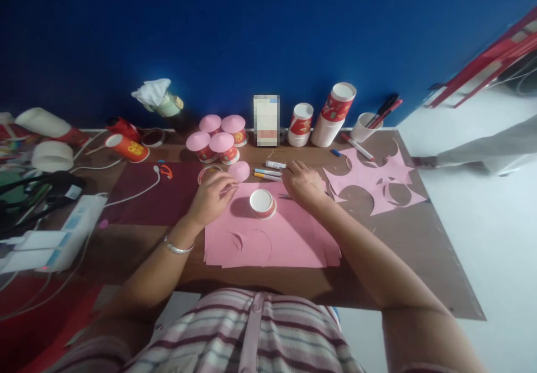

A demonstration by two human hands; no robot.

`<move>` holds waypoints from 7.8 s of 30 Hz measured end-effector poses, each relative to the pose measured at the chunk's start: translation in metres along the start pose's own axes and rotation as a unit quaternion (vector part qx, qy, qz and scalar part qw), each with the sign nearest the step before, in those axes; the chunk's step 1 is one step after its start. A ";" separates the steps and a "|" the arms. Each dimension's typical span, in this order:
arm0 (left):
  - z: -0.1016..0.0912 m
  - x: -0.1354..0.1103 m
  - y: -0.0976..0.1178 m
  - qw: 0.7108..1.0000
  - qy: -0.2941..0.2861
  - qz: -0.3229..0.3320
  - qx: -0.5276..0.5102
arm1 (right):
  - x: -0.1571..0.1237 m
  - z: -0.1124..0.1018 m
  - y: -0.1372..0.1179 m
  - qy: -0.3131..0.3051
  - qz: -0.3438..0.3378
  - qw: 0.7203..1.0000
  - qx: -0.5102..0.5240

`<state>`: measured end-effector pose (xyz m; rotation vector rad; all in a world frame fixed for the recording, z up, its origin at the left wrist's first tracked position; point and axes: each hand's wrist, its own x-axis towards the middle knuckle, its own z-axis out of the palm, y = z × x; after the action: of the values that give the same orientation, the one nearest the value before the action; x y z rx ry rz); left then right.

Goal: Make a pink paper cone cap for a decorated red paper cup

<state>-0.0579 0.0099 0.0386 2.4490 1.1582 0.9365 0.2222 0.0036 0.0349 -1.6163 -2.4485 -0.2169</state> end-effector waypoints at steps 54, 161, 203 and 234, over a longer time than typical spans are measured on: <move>0.058 0.041 -0.020 0.869 0.068 -0.275 -0.405 | 0.084 0.007 0.026 0.007 -0.092 0.992 -0.080; 0.052 0.037 -0.007 0.967 0.114 -0.043 -0.224 | 0.026 0.019 -0.013 0.004 0.111 0.843 0.526; 0.048 0.041 -0.006 0.949 0.079 -0.056 -0.299 | 0.026 0.019 -0.015 -0.058 0.147 0.793 0.588; 0.049 0.044 -0.005 0.934 0.066 -0.091 -0.338 | 0.026 0.017 -0.017 -0.005 0.126 0.756 0.642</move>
<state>-0.0081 0.0476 0.0190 1.7239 0.8795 1.2081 0.1948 0.0242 0.0248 -1.1310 -1.5079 1.2258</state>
